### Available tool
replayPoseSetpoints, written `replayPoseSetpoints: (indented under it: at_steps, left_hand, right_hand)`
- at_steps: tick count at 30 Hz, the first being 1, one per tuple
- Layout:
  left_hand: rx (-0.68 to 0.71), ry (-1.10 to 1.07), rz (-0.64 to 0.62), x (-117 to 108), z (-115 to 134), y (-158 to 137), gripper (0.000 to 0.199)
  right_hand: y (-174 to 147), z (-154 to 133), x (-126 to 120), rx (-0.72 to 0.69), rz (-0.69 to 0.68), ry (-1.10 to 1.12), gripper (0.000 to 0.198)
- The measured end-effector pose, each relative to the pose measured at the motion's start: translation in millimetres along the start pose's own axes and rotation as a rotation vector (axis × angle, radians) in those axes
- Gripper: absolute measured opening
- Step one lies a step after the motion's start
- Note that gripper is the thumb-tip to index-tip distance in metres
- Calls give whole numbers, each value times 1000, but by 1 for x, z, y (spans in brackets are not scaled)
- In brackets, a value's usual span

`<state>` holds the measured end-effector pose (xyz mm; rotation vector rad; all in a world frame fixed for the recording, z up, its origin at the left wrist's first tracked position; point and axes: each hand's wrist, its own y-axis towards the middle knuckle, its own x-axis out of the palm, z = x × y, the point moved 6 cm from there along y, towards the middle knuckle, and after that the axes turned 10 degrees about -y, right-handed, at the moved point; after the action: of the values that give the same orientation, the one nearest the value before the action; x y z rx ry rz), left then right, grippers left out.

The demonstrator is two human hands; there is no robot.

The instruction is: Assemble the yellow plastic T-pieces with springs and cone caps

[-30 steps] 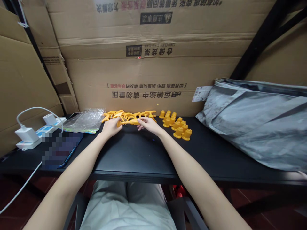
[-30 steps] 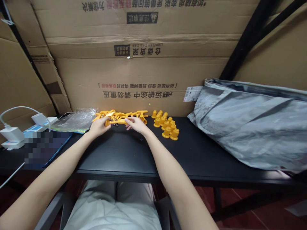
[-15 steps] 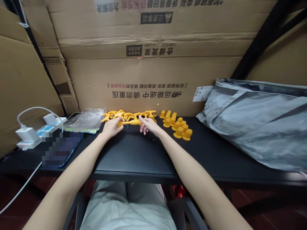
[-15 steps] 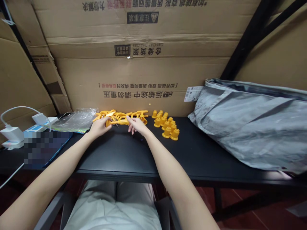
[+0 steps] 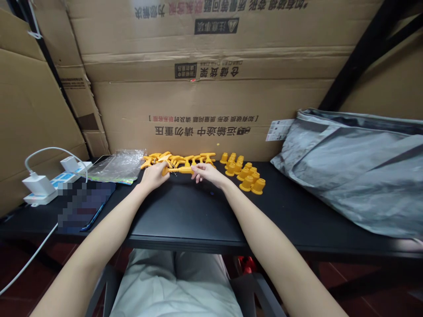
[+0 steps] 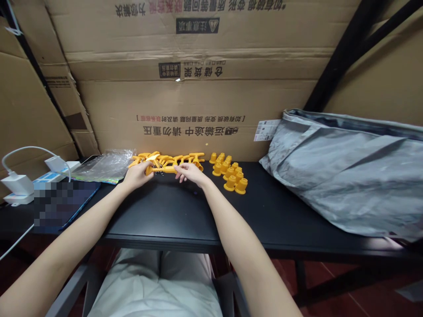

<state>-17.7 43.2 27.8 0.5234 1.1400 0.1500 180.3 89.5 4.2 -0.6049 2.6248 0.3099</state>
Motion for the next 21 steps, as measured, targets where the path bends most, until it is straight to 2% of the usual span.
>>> replayPoseSetpoints:
  at_steps: [3, 6, 9, 11, 13, 15, 18, 21]
  left_hand:
    - [14, -21, 11, -1, 2, 0, 27]
    - [-5, -19, 7, 0, 1, 1, 27]
    - [-23, -4, 7, 1, -3, 2, 28]
    - [-23, -1, 10, 2, -5, 3, 28]
    - [-12, -9, 5, 2, -7, 3, 28]
    - [8, -26, -2, 2, -6, 3, 28]
    - [42, -61, 2, 1, -5, 2, 30]
    - [52, -89, 16, 1, -4, 2, 31]
  right_hand:
    - [3, 3, 3, 78, 41, 28, 53]
    - [3, 5, 3, 135, 60, 7, 58]
    - [2, 7, 1, 149, 27, 17, 48]
    - [1, 7, 0, 96, 10, 42, 39]
    - [0, 5, -2, 34, 15, 57, 47]
    - [1, 5, -4, 6, 32, 62, 43]
    - [1, 5, -4, 14, 57, 74, 27]
    - [1, 3, -3, 31, 68, 87, 21]
